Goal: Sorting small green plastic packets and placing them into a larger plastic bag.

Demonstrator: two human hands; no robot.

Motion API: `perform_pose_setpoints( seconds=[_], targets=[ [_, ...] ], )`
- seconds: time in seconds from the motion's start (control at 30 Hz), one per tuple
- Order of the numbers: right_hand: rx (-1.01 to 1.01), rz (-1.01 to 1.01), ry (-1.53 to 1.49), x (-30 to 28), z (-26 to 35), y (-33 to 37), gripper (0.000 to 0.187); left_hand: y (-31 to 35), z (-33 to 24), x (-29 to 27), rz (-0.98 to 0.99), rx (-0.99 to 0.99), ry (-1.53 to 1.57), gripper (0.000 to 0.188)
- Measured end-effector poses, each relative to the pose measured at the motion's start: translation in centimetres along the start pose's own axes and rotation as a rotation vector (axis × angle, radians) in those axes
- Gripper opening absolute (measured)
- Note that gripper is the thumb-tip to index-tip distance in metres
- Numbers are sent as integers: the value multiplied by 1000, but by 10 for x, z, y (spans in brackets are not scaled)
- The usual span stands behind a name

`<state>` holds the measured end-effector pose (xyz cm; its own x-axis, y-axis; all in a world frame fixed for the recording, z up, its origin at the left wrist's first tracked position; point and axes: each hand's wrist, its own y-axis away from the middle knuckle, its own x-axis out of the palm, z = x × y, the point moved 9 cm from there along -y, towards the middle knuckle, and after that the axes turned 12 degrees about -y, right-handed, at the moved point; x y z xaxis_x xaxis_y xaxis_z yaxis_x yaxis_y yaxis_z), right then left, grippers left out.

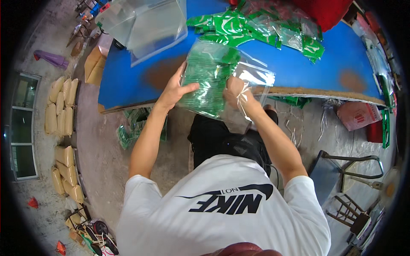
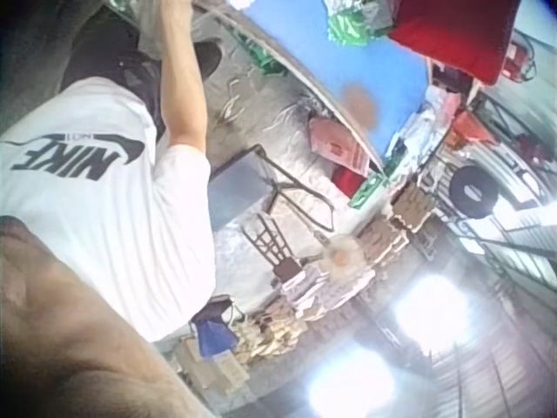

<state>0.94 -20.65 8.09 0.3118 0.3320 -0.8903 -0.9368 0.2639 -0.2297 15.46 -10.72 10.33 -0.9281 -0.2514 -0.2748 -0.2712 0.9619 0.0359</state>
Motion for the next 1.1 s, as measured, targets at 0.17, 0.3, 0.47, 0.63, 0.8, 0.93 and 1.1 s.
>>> perform_pose_setpoints(
  seconds=[0.17, 0.3, 0.47, 0.63, 0.8, 0.93, 1.1],
  targets=[
    [708, -77, -1258, -21, -32, 41, 51, 4, -1, -9, 16, -81, 43, 83],
    [447, -475, -666, -26, -21, -6, 57, 0, -2, 0, 19, -84, -2, 72],
    [529, -191, -766, -26, -19, 24, 50, 13, -5, -13, -145, -112, -170, 57],
    [269, -270, -770, -28, 39, 21, 44, 14, 2, -21, -230, -193, -260, 55],
    [260, -132, -899, -6, 32, 27, 38, 24, -6, -27, -104, -101, -450, 63],
    [57, -52, -797, -1, 69, 24, 33, 20, -12, -31, -83, -158, -535, 70],
    [335, 76, -1056, 25, 27, 49, 31, 22, -5, -27, -53, -228, -440, 68]
  ],
)
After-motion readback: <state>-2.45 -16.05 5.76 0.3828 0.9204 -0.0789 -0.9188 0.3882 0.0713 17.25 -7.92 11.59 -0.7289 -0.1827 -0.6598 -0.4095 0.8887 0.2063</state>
